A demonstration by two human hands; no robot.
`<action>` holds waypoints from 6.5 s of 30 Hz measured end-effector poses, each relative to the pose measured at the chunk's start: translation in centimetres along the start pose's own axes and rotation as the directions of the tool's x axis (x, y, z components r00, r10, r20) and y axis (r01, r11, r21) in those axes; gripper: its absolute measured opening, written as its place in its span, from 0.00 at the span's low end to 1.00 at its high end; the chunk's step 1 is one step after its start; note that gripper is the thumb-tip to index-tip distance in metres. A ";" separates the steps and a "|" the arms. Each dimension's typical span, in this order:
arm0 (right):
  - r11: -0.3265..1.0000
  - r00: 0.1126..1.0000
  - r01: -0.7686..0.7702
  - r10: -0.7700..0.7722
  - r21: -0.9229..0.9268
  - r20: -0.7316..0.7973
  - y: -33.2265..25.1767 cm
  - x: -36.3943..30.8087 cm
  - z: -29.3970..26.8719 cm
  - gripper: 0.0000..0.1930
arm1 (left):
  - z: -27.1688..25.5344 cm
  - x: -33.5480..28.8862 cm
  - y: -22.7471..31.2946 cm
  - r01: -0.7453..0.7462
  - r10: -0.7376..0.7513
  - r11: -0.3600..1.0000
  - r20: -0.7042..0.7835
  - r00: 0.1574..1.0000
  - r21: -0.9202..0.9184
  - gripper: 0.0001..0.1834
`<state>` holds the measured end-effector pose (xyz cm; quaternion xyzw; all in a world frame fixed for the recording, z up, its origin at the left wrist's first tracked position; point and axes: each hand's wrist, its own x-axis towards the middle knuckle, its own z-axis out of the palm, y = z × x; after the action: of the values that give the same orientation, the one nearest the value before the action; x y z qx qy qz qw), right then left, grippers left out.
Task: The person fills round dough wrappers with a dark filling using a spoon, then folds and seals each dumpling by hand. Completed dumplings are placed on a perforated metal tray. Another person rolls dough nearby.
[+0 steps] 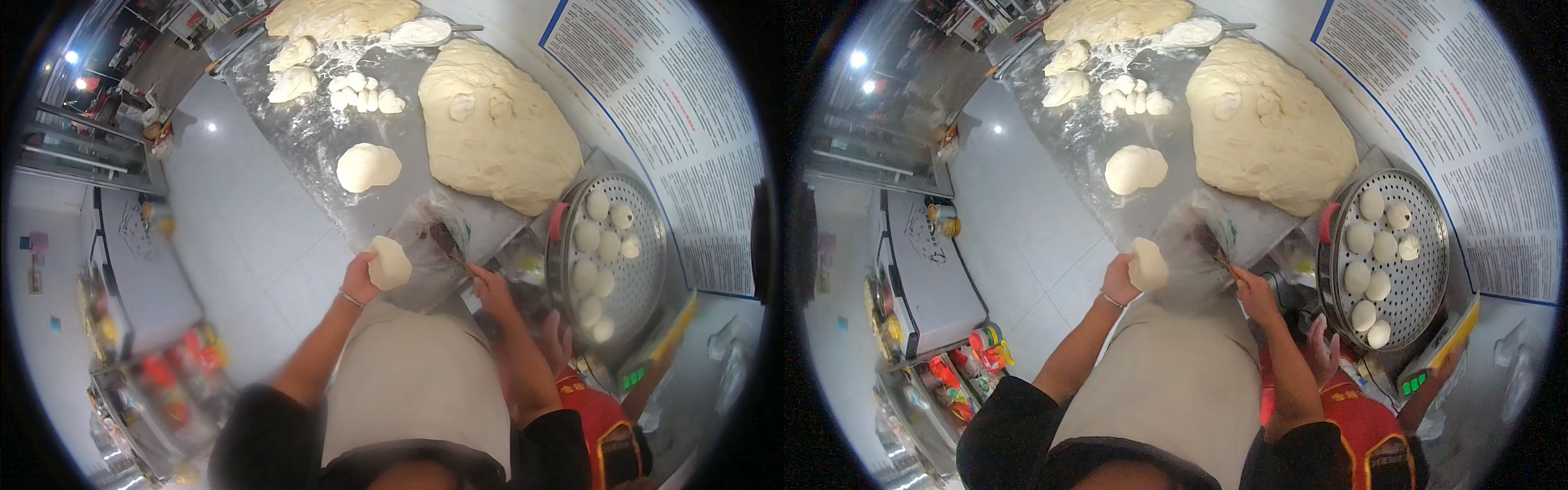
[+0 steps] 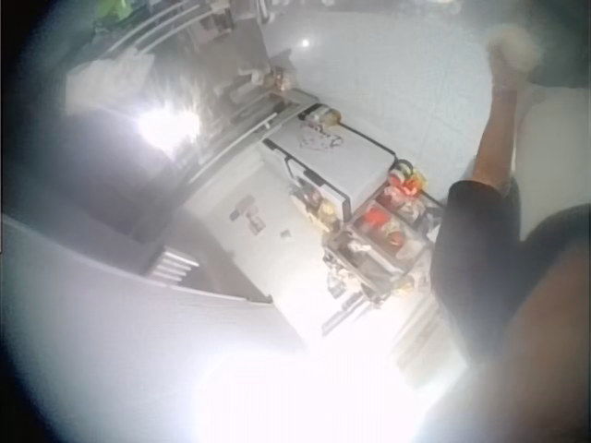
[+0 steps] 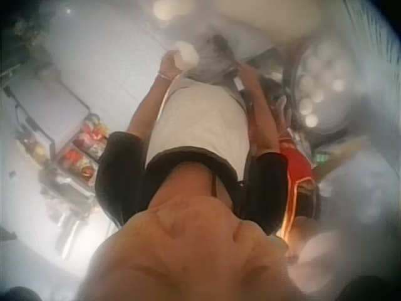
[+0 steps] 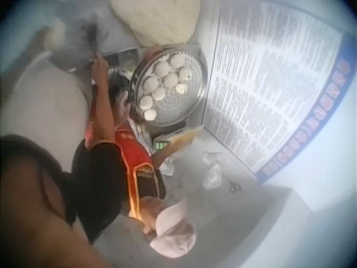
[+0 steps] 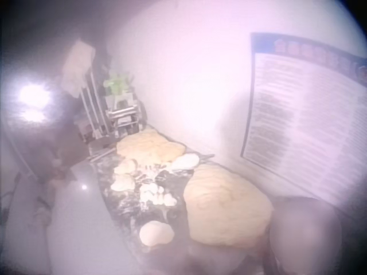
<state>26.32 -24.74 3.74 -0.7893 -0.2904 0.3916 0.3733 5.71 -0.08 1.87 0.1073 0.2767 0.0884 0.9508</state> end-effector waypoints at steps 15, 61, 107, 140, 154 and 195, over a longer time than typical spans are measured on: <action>0.960 0.964 0.124 -0.177 -0.253 -0.196 0.4 -1.0 2.7 0.19 | -2.2 -2.0 0.3 -0.063 0.171 0.928 -0.270 0.947 0.368 0.20; 0.923 0.900 -0.107 -0.068 -0.369 -0.431 -2.4 -4.0 10.9 0.22 | -0.3 5.6 1.7 0.383 -0.478 0.795 0.096 0.873 0.471 0.20; 0.463 0.907 -0.384 0.351 0.799 0.233 -0.5 -4.3 0.4 0.19 | -6.9 2.5 9.6 0.293 -0.352 0.740 -0.022 0.936 0.606 0.25; 0.602 0.976 -0.202 0.188 0.773 0.109 -7.5 -6.1 1.9 0.19 | -1.6 2.8 8.5 0.061 -0.051 0.996 0.150 0.987 -0.063 0.23; 0.848 0.710 0.280 -0.499 -0.451 -0.497 -8.9 -4.9 6.1 0.22 | 7.9 3.2 2.0 0.188 -0.126 0.958 0.273 0.954 -0.215 0.25; 0.806 0.921 0.271 -0.058 0.526 -0.385 -11.1 1.5 7.1 0.14 | 8.2 0.5 4.2 0.209 -0.219 0.971 0.086 0.972 0.118 0.18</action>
<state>19.38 -14.87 9.30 -0.6692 -0.1573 0.2788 0.6706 10.18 2.76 9.43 0.1326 0.2437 -0.0354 0.9601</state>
